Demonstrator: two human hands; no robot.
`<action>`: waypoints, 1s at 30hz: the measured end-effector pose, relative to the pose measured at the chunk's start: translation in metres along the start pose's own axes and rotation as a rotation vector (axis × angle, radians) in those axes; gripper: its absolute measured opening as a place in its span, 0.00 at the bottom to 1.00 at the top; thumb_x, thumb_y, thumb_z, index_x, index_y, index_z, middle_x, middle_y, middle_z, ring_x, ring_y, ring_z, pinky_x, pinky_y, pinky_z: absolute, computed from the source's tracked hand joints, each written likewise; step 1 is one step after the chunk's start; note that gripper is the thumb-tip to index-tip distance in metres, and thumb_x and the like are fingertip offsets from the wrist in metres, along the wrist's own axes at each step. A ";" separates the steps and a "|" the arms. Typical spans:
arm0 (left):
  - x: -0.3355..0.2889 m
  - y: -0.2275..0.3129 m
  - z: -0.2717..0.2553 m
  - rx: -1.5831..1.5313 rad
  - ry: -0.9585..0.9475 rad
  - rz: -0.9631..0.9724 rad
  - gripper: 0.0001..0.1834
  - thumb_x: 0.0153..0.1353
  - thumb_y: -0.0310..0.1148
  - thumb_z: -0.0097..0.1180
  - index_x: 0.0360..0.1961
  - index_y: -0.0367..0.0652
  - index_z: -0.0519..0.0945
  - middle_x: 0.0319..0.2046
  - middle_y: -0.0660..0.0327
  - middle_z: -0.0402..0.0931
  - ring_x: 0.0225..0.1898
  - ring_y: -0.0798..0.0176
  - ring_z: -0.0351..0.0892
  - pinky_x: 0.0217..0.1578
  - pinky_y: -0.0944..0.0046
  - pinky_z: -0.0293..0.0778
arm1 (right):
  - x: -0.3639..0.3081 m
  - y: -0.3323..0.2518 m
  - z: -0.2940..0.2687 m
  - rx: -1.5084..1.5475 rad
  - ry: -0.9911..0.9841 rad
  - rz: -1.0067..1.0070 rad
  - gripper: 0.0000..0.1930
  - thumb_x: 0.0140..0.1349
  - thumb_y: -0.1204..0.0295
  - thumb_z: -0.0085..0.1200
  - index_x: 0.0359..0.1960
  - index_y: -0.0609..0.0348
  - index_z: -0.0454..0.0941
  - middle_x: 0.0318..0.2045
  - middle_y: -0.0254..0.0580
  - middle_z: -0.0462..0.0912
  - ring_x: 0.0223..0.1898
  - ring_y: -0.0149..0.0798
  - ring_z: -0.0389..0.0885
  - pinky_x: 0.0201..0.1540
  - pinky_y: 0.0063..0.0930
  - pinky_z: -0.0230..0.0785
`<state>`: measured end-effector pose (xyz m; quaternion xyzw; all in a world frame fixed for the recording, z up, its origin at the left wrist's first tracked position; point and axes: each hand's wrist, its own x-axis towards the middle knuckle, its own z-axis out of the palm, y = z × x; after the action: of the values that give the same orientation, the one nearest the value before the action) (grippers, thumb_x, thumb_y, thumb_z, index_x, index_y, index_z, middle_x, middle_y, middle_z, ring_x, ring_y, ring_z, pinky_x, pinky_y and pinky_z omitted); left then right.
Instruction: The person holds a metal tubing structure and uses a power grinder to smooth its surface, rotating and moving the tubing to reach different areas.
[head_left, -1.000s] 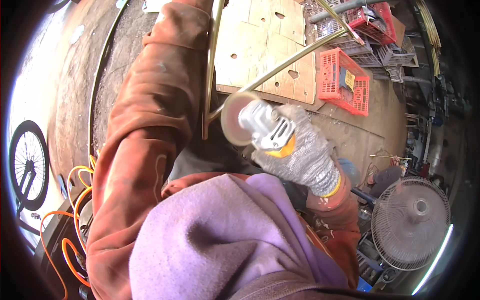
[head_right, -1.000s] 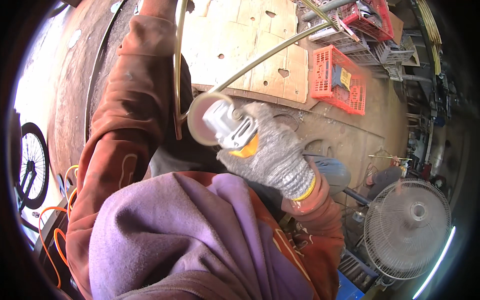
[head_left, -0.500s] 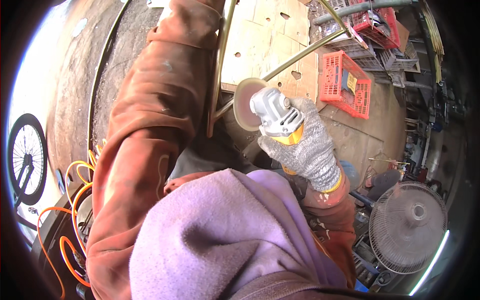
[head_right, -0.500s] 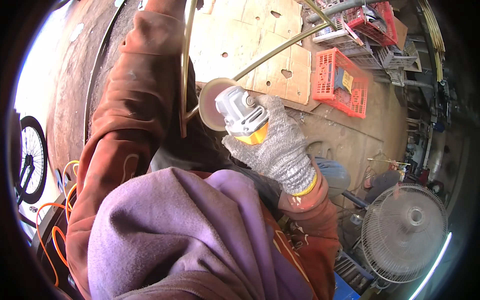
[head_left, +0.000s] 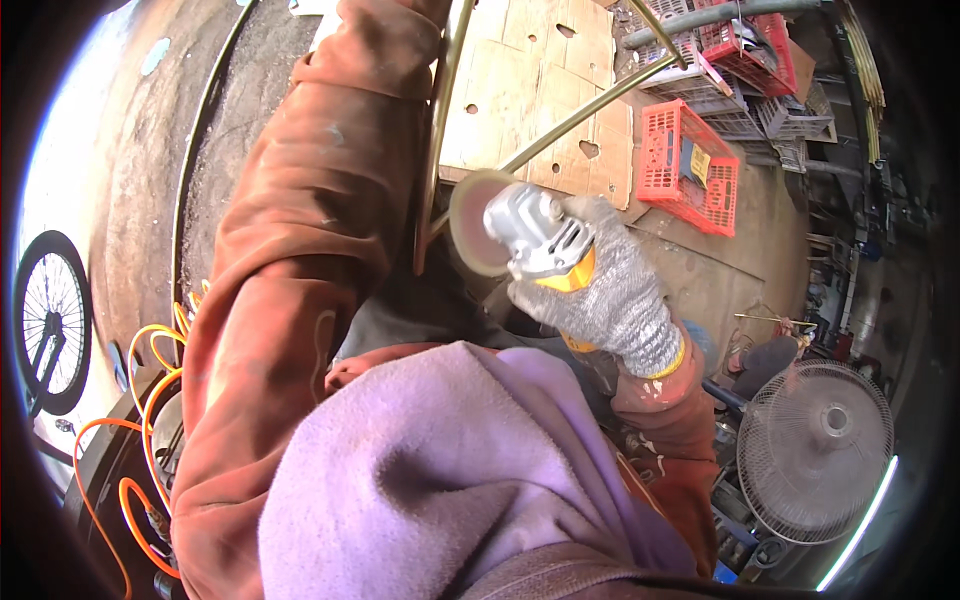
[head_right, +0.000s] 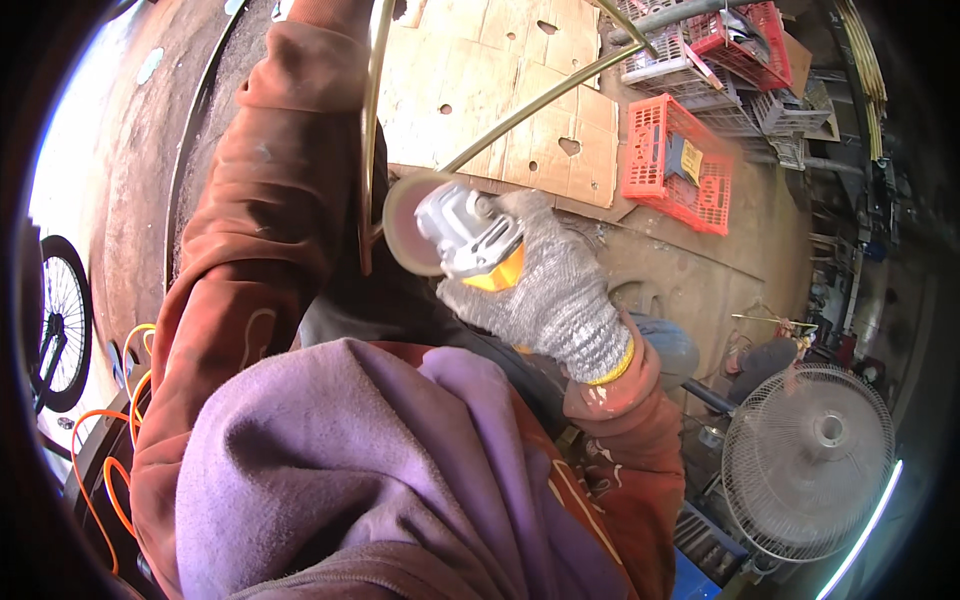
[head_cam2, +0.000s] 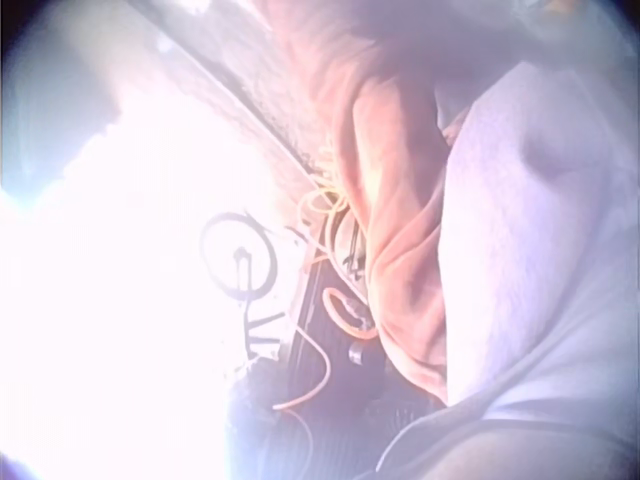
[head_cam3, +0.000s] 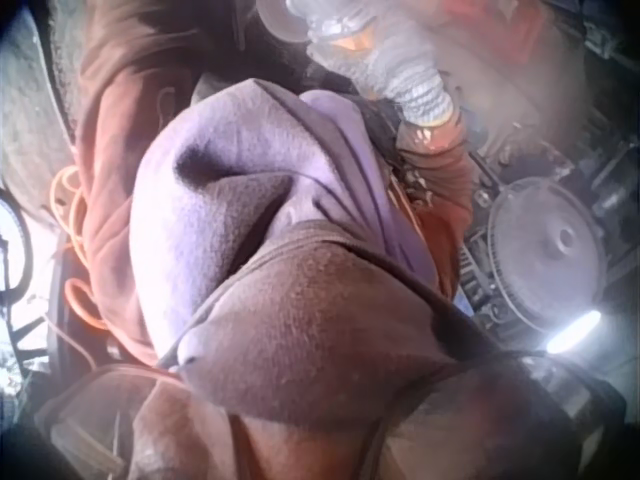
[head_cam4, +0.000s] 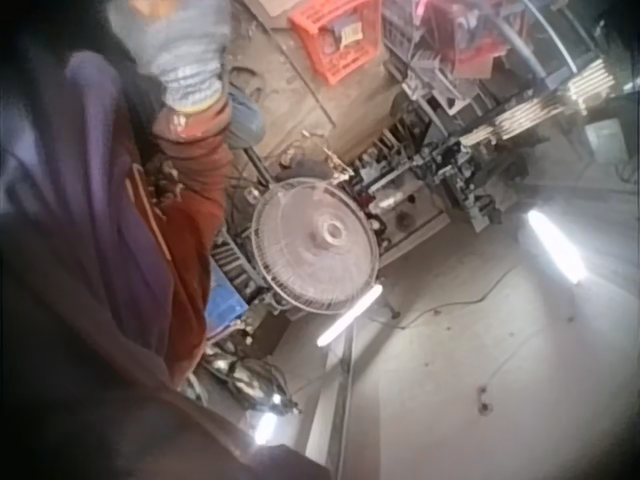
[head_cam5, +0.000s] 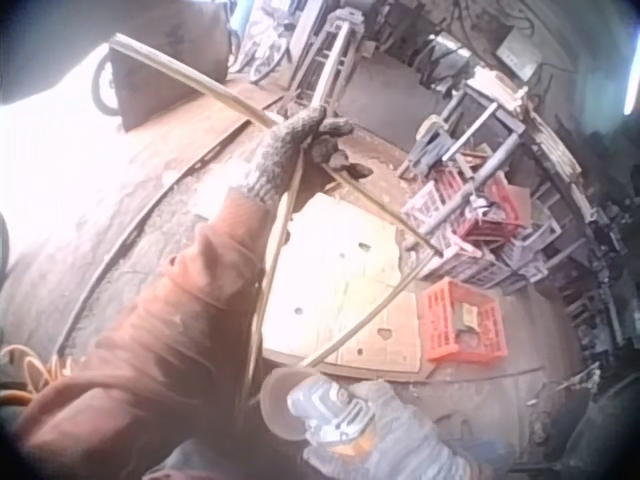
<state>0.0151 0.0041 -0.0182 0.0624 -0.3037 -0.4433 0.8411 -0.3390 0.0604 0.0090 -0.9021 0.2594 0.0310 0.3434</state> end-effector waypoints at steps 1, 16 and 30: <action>0.000 0.000 0.001 0.018 0.022 -0.002 0.14 0.73 0.41 0.54 0.40 0.39 0.80 0.23 0.60 0.78 0.25 0.56 0.77 0.50 0.29 0.77 | 0.002 0.001 0.000 0.048 0.010 0.061 0.37 0.47 0.65 0.80 0.56 0.61 0.71 0.46 0.45 0.82 0.48 0.39 0.83 0.53 0.36 0.77; 0.004 -0.005 -0.004 0.038 0.030 0.004 0.17 0.73 0.42 0.55 0.43 0.37 0.80 0.22 0.60 0.78 0.23 0.56 0.78 0.45 0.36 0.80 | 0.013 0.006 -0.005 0.162 0.139 0.120 0.34 0.49 0.64 0.78 0.54 0.59 0.71 0.44 0.45 0.84 0.44 0.37 0.85 0.49 0.35 0.79; 0.006 -0.002 -0.004 -0.011 -0.040 -0.037 0.18 0.73 0.44 0.54 0.45 0.36 0.79 0.19 0.62 0.74 0.24 0.55 0.76 0.49 0.32 0.77 | 0.007 0.006 -0.006 0.272 0.092 0.128 0.29 0.50 0.70 0.77 0.51 0.58 0.73 0.43 0.41 0.83 0.44 0.33 0.84 0.49 0.32 0.79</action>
<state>0.0185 -0.0024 -0.0193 0.0546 -0.3170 -0.4616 0.8267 -0.3368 0.0496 0.0078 -0.8295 0.3335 -0.0239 0.4473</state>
